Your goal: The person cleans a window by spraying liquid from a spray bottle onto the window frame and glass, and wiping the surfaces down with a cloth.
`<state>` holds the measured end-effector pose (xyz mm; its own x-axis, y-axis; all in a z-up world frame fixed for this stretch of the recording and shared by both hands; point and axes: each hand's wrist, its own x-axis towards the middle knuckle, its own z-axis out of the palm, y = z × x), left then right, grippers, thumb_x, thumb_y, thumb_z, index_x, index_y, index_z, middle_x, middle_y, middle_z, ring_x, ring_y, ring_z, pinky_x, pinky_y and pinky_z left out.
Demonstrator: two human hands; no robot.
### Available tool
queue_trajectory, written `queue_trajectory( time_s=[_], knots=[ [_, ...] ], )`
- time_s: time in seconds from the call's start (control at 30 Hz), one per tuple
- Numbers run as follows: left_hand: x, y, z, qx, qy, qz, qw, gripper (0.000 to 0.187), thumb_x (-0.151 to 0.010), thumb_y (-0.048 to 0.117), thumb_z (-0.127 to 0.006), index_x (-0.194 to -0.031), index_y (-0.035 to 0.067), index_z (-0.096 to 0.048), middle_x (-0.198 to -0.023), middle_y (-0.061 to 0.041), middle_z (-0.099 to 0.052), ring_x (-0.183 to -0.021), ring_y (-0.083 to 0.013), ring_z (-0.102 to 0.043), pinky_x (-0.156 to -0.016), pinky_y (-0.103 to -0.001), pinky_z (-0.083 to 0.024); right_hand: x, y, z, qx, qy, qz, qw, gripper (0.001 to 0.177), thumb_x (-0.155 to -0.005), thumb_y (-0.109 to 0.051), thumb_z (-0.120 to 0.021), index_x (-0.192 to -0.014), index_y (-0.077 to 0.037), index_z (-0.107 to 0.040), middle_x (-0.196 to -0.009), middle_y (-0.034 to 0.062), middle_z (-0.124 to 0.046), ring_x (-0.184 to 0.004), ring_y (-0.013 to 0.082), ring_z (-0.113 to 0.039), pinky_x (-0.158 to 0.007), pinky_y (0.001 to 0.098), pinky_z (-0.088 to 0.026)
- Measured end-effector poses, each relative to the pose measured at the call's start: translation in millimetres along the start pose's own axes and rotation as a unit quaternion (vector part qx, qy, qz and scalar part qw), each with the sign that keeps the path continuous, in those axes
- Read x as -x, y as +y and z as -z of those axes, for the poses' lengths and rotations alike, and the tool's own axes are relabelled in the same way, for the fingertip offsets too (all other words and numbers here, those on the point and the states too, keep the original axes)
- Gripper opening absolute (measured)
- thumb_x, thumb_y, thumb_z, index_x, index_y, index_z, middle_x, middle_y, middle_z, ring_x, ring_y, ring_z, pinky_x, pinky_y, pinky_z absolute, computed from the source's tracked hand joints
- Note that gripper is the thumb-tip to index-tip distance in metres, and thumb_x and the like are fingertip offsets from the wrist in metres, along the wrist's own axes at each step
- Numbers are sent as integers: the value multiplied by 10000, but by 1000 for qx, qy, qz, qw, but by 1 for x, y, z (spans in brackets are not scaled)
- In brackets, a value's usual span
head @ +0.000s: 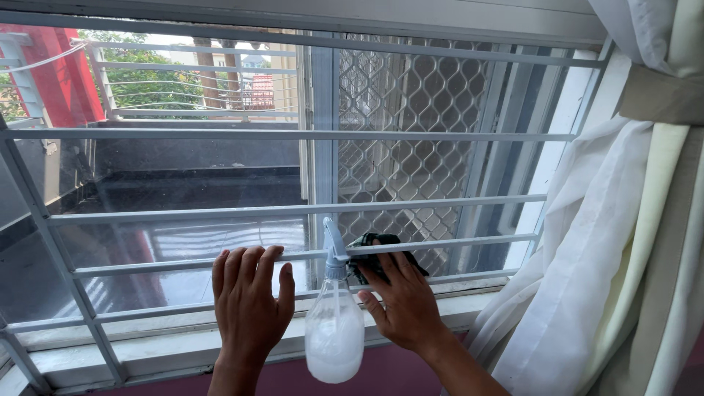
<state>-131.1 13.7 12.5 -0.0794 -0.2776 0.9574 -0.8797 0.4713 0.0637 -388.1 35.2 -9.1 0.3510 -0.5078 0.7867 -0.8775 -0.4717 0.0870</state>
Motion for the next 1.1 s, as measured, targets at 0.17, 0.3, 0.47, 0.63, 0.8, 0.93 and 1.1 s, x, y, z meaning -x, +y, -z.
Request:
queue_trajectory(
  time_s=[0.17, 0.3, 0.47, 0.63, 0.8, 0.93, 1.1],
  knots=[
    [1, 1, 0, -1, -1, 0, 1000, 283, -975, 284, -582, -1170, 98, -669, -1121, -93, -659, -1203, -290, -575, -1195, -484, -312, 10, 18, 7, 28, -6, -26, 999, 549, -1021, -510, -465, -1302, -106, -709, -1597, 191, -382, -1481, 420, -321, -1125, 540, -361],
    [1, 2, 0, -2, -7, 6, 1000, 302, -980, 300, -574, -1180, 95, -671, -1128, -92, -661, -1214, -290, -571, -1210, -483, -295, 23, 42, 16, 70, -6, -50, 996, 539, -1004, -520, -461, -1267, -128, -720, -1588, 197, -391, -1463, 420, -368, -1107, 537, -381],
    [2, 2, 0, 2, -16, 8, 1000, 308, -979, 308, -572, -1175, 95, -676, -1128, -92, -666, -1219, -286, -569, -1212, -479, -290, 44, 84, 32, 91, 5, -100, 991, 556, -1006, -529, -421, -1270, -140, -716, -1578, 225, -401, -1409, 413, -427, -1085, 506, -423],
    [1, 5, -1, 7, -20, 16, 1000, 305, -991, 318, -569, -1176, 101, -677, -1147, -85, -673, -1236, -279, -567, -1224, -475, -289, 59, 119, 48, 112, 11, -145, 983, 598, -1047, -533, -384, -1366, -102, -648, -1547, 222, -438, -1405, 405, -479, -1113, 487, -445],
    [1, 6, -2, -12, -25, 22, 999, 330, -985, 333, -571, -1198, 105, -677, -1176, -92, -673, -1267, -287, -558, -1232, -475, -285, 62, 136, 60, 62, 21, -204, 977, 619, -1027, -511, -407, -1463, -91, -536, -1475, 255, -498, -1165, 435, -595, -1011, 503, -475],
    [2, 4, -4, -16, -25, 15, 999, 333, -980, 329, -576, -1204, 103, -677, -1173, -97, -670, -1261, -289, -558, -1232, -478, -284, 62, 136, 55, 69, 37, -175, 981, 645, -1027, -477, -426, -1501, -46, -500, -1436, 307, -492, -1115, 474, -585, -980, 528, -451],
    [3, 5, -12, -29, -6, 25, 999, 300, -981, 324, -594, -1166, 107, -686, -1136, -84, -664, -1220, -281, -563, -1239, -484, -288, 61, 123, 34, 167, 17, -174, 970, 709, -1028, -570, -358, -1479, -43, -504, -1463, 304, -469, -1345, 443, -491, -1088, 643, -274]
  ],
)
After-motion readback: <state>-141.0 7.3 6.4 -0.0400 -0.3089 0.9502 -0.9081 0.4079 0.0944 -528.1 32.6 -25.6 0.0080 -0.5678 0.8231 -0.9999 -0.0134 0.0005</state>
